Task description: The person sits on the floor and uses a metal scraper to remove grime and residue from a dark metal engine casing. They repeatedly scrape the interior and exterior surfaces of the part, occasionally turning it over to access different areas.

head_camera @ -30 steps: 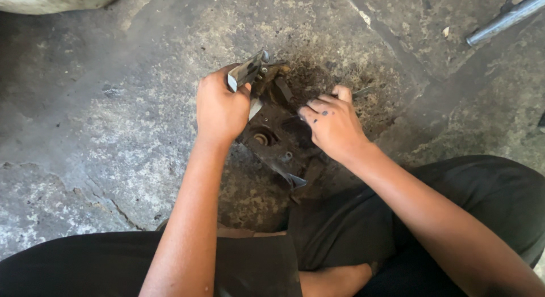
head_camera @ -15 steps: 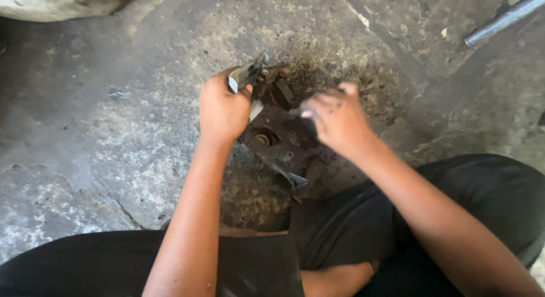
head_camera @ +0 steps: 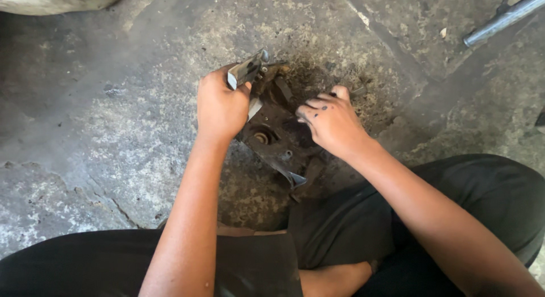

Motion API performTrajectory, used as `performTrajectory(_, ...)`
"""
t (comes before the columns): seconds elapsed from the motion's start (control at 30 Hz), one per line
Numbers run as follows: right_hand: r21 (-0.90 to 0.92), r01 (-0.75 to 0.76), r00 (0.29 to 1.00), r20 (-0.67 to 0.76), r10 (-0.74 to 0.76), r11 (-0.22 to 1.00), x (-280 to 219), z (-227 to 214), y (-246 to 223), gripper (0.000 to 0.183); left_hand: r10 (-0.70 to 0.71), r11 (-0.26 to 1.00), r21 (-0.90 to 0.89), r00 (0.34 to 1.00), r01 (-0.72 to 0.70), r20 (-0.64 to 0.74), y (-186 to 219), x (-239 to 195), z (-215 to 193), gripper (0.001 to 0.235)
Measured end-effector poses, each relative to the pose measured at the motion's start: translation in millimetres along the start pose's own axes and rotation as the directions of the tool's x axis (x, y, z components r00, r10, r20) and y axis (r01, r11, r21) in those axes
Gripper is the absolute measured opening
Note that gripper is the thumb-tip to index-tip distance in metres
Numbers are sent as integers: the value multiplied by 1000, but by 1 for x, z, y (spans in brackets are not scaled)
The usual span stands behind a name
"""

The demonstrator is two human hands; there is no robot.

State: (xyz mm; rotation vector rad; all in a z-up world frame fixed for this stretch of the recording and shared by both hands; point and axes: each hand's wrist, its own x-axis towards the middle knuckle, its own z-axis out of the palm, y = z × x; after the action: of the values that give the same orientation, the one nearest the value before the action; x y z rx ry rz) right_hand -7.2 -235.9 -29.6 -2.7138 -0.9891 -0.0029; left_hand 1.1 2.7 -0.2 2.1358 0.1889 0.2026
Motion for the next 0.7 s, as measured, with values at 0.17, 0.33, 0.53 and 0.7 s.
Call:
performTrajectory(0.17, -78, 26, 1000, 6, -26, 997, 2, 2, -4, 11, 36, 999, 8, 999, -36, -16, -1, -3, 1, 26)
performTrajectory(0.33, -210, 97, 995, 24, -94, 973, 8, -8, -16, 37, 47, 999, 15, 999, -47, -11, -1, -1, 1, 26)
performTrajectory(0.53, -260, 124, 977, 204, -71, 958, 26, -16, -30, 20, 15, 998, 60, 999, -12, -45, 1, -3, 4, 25)
performTrajectory(0.7, -171, 204, 978, 67, -195, 964, 26, -9, -24, 9, 17, 999, 47, 996, -13, -83, 6, -1, 6, 26)
